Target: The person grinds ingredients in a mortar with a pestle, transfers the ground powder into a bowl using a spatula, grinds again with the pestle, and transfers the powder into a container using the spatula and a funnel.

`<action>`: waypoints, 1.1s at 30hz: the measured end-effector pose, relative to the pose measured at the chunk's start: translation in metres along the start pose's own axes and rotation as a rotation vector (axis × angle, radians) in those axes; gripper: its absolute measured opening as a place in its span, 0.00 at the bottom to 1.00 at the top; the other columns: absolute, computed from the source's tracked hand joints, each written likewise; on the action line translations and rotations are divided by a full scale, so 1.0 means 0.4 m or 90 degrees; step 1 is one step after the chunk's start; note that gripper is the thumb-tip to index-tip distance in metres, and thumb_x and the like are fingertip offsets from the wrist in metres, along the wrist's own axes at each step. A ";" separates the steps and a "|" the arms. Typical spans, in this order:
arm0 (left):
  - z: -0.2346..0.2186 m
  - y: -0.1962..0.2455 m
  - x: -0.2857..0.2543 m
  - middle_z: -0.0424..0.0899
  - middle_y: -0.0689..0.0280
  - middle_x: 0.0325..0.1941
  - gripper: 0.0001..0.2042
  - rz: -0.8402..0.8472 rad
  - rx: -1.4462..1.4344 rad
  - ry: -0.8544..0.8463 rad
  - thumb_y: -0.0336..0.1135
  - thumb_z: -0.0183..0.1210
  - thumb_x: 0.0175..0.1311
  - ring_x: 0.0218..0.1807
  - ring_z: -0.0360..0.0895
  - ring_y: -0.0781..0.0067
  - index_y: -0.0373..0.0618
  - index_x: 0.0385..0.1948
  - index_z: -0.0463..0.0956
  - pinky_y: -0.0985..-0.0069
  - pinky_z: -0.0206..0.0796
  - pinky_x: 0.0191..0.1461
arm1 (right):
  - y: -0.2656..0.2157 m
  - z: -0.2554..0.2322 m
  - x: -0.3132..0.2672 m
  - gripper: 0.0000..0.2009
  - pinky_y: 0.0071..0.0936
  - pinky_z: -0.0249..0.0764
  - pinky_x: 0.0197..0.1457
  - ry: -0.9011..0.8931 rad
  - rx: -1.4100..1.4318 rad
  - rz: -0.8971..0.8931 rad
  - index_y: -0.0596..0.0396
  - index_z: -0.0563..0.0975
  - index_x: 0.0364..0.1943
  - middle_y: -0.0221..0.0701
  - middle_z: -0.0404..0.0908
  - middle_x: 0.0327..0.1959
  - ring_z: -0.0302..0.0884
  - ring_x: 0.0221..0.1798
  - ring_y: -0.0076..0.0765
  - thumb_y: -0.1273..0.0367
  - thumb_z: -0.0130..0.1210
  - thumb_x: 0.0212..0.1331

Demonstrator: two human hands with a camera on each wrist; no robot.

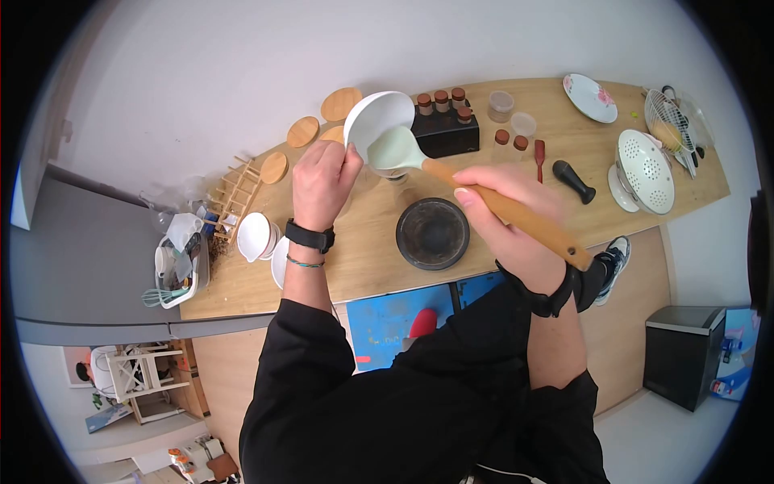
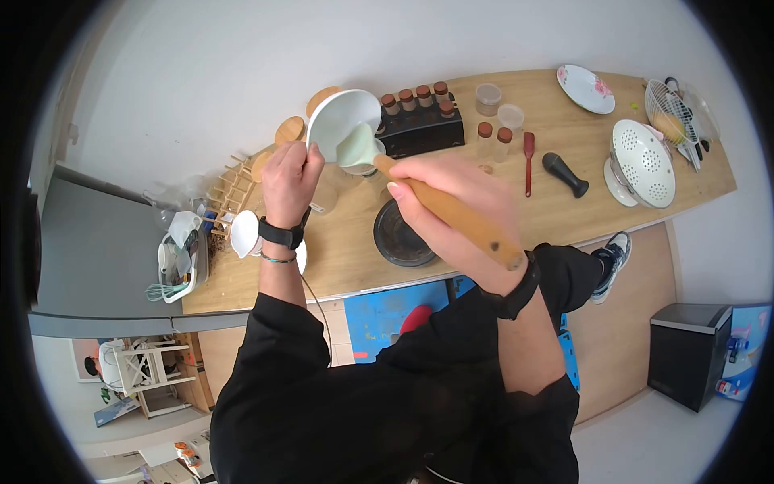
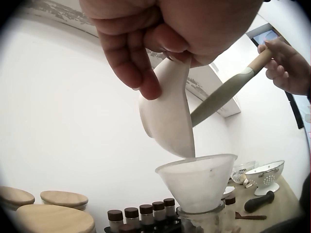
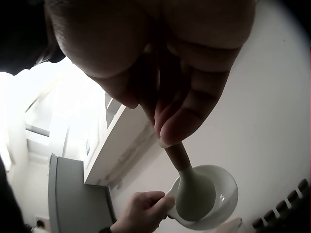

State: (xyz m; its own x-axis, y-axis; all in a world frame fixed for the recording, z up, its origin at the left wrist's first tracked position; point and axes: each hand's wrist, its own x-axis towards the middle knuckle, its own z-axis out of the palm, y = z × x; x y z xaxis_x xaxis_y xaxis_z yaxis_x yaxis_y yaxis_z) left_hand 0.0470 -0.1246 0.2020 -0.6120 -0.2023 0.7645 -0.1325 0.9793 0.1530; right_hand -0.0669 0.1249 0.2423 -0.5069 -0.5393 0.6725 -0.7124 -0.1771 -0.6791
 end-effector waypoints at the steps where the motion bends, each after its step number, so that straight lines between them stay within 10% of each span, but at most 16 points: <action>1: 0.000 0.000 0.000 0.67 0.61 0.16 0.16 0.001 0.001 0.001 0.27 0.64 0.58 0.21 0.66 0.60 0.41 0.16 0.63 0.64 0.61 0.25 | 0.001 0.002 -0.002 0.05 0.25 0.76 0.36 -0.010 -0.003 0.006 0.55 0.82 0.36 0.31 0.85 0.31 0.82 0.33 0.33 0.74 0.64 0.55; 11: -0.004 -0.009 -0.019 0.68 0.59 0.16 0.15 -0.075 -0.008 0.006 0.28 0.62 0.61 0.18 0.67 0.62 0.39 0.16 0.67 0.65 0.60 0.24 | 0.001 -0.014 -0.002 0.06 0.27 0.74 0.33 -0.017 -0.053 -0.064 0.53 0.82 0.35 0.30 0.83 0.29 0.80 0.29 0.35 0.75 0.64 0.53; 14: -0.030 -0.025 -0.041 0.75 0.61 0.16 0.13 -0.347 -0.044 -0.003 0.32 0.59 0.65 0.19 0.71 0.72 0.35 0.19 0.74 0.71 0.62 0.24 | 0.010 -0.053 -0.027 0.06 0.26 0.74 0.33 0.031 -0.091 -0.100 0.54 0.82 0.36 0.31 0.82 0.28 0.79 0.28 0.34 0.75 0.64 0.53; 16: -0.042 -0.076 -0.071 0.80 0.63 0.18 0.15 -0.458 -0.264 0.110 0.35 0.57 0.67 0.22 0.74 0.79 0.31 0.24 0.78 0.77 0.64 0.26 | 0.025 -0.103 -0.043 0.05 0.22 0.71 0.31 0.067 -0.106 0.082 0.56 0.83 0.36 0.29 0.81 0.27 0.77 0.27 0.26 0.74 0.65 0.55; 23: -0.143 -0.074 -0.247 0.80 0.62 0.17 0.18 -0.700 -0.333 -0.007 0.35 0.55 0.67 0.23 0.81 0.74 0.40 0.15 0.71 0.82 0.64 0.24 | 0.138 -0.161 -0.078 0.08 0.19 0.66 0.25 0.087 -0.068 0.511 0.59 0.82 0.36 0.25 0.77 0.23 0.69 0.22 0.16 0.68 0.64 0.61; 33: 0.031 -0.029 -0.495 0.76 0.64 0.21 0.14 -0.988 -0.653 -0.031 0.30 0.54 0.68 0.32 0.85 0.62 0.42 0.18 0.69 0.69 0.80 0.41 | 0.187 -0.209 -0.108 0.11 0.20 0.76 0.27 0.102 0.141 0.529 0.61 0.79 0.42 0.31 0.80 0.25 0.76 0.23 0.21 0.67 0.60 0.65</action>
State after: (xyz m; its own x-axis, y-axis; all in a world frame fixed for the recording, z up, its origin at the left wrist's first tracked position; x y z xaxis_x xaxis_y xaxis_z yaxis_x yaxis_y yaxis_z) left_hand 0.1601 -0.0960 0.0412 -0.4415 -0.7900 -0.4255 -0.0731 -0.4410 0.8945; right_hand -0.1387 0.2039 0.1870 -0.8942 -0.4455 -0.0444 0.0212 0.0568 -0.9982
